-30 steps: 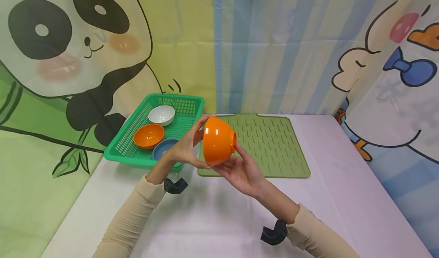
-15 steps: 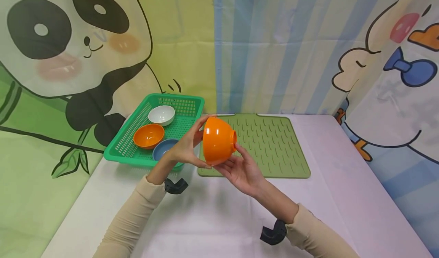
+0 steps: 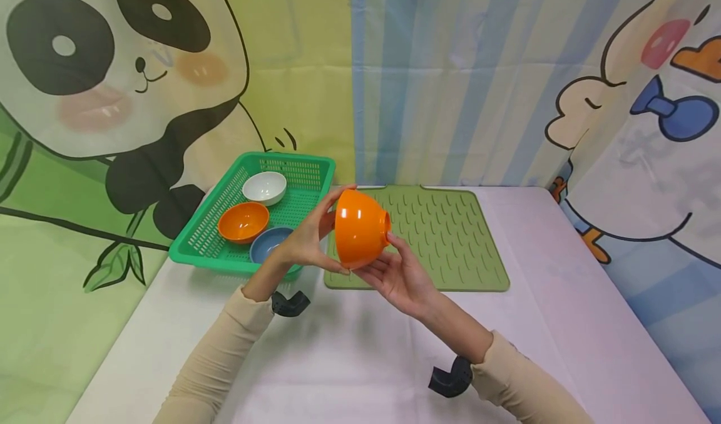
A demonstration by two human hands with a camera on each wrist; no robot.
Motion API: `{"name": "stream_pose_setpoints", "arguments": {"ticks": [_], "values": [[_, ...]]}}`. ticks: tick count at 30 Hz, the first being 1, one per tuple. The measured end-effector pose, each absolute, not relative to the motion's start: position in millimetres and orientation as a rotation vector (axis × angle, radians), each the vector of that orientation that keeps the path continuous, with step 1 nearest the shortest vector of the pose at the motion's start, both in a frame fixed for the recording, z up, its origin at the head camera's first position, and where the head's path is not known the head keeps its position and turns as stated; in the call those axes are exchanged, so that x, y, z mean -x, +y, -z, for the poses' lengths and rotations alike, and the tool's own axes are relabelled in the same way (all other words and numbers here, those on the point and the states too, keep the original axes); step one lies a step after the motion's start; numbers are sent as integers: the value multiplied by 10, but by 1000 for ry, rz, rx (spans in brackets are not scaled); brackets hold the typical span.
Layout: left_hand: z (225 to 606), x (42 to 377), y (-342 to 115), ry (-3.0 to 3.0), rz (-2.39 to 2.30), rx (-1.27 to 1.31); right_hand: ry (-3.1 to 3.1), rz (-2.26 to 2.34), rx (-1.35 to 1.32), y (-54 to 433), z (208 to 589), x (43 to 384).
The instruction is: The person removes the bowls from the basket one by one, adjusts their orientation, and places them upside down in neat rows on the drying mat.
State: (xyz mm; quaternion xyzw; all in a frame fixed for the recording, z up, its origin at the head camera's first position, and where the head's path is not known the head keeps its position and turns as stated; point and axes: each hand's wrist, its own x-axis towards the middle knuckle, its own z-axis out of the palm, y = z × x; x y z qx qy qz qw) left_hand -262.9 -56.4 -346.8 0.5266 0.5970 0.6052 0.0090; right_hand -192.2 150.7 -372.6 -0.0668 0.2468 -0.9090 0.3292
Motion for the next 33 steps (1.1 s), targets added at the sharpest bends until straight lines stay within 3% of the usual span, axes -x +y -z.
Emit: {"name": "stream_pose_setpoints", "arguments": {"ticks": [15, 24, 33], "values": [[3492, 2675, -590, 1898, -1875, -1592, 906, 2341, 126, 1665, 3654, 2008], [3279, 2481, -622, 1956, -1788, -1528, 1123, 2194, 85, 1915, 3547, 2111], [3355, 2444, -567, 2192, -1598, -1572, 1536, 1966, 52, 2107, 3400, 2250]]}}
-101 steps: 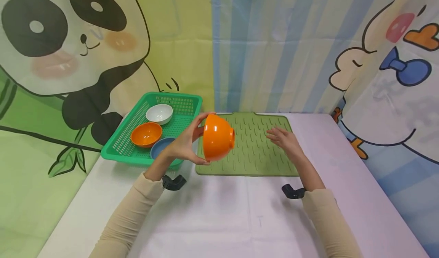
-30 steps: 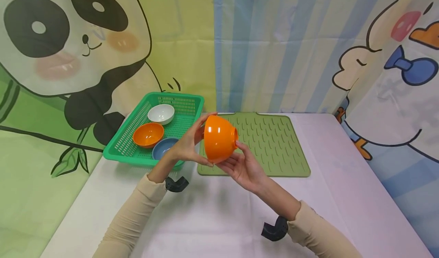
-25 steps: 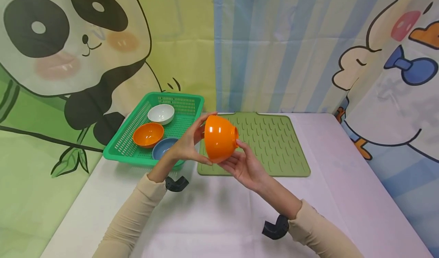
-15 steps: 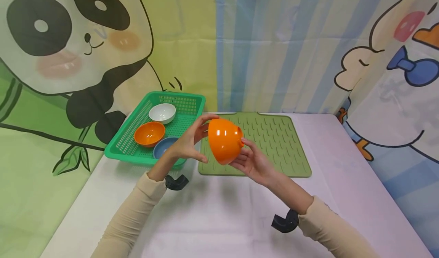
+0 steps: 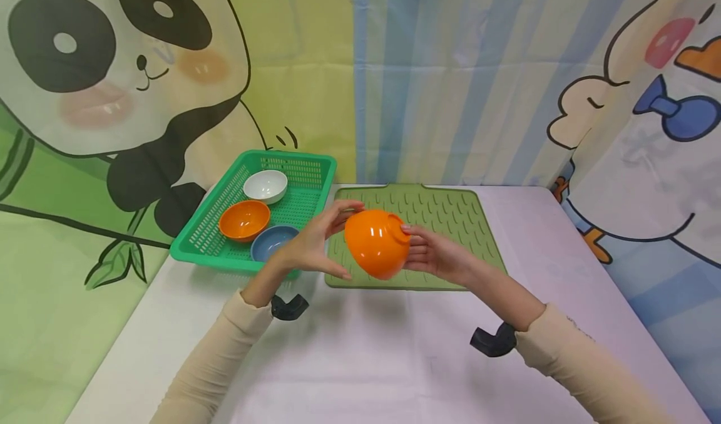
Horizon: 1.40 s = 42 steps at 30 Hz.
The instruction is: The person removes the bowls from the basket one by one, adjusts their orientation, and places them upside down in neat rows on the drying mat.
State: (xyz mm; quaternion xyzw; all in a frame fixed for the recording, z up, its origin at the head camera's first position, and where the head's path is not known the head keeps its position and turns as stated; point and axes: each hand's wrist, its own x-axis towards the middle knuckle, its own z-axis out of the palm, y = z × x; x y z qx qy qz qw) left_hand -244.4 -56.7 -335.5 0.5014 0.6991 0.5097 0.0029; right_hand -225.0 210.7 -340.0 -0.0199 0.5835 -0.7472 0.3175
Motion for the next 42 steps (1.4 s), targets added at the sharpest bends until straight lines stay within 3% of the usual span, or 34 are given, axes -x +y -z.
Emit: {"name": "stream_pose_setpoints", "arguments": {"ticks": [7, 26, 42], "values": [[3694, 2595, -417, 2460, -1559, -1526, 1729, 1854, 59, 2161, 3388, 2462], [4009, 2699, -266, 2702, -1510, -1074, 1924, 1717, -20, 2104, 3517, 2895], [4362, 3015, -29, 2950, -1670, -782, 2218, 1663, -87, 1940, 3606, 3339]]}}
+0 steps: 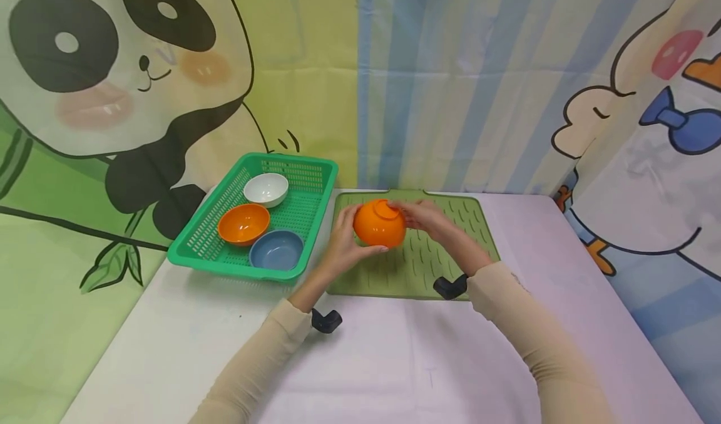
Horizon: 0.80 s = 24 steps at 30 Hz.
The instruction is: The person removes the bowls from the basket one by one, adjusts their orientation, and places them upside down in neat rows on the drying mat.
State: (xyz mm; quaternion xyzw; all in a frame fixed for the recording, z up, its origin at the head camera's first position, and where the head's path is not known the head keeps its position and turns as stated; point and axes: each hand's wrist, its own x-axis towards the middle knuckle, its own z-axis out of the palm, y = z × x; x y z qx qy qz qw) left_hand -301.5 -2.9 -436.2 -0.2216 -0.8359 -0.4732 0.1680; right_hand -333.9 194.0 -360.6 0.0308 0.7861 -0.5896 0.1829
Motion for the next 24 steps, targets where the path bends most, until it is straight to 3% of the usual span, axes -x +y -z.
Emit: {"name": "stream_pose_setpoints", "arguments": {"ticks": [14, 24], "values": [[4739, 3534, 72, -2362, 1368, 480, 2308, 1847, -195, 1814, 4109, 3854], [4919, 3845, 46, -2419, 1288, 515, 2250, 1971, -151, 1812, 4357, 4072]]}}
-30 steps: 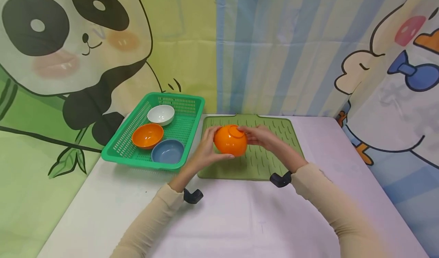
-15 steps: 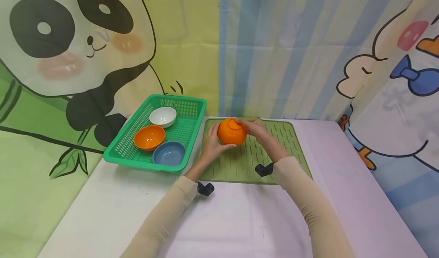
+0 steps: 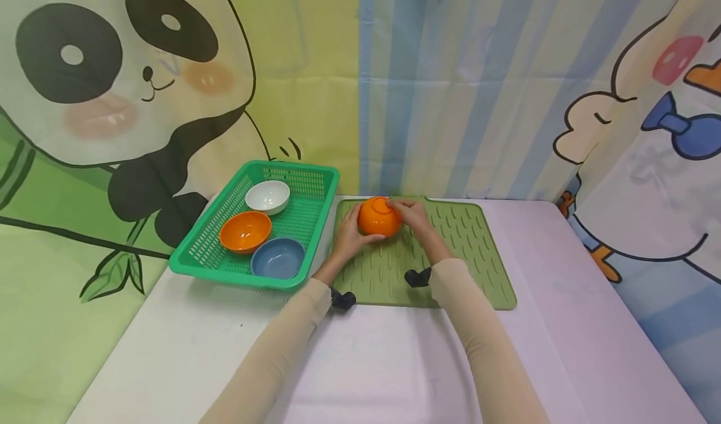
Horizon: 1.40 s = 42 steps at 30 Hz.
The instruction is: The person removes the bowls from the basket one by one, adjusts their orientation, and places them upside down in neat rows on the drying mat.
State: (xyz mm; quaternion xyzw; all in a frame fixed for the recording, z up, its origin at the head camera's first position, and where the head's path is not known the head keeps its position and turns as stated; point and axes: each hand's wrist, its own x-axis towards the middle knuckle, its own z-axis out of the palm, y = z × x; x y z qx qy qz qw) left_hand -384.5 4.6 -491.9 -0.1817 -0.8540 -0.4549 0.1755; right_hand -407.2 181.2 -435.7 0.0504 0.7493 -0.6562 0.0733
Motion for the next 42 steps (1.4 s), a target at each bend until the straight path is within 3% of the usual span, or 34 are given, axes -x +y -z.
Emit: {"name": "stream_pose_setpoints", "arguments": {"ticks": [19, 42], "values": [[5117, 4000, 44, -2567, 1303, 490, 2379, 1843, -132, 1820, 4657, 4188], [5110, 4022, 53, -2630, 1338, 513, 2699, 1714, -64, 1722, 4707, 4128]]}}
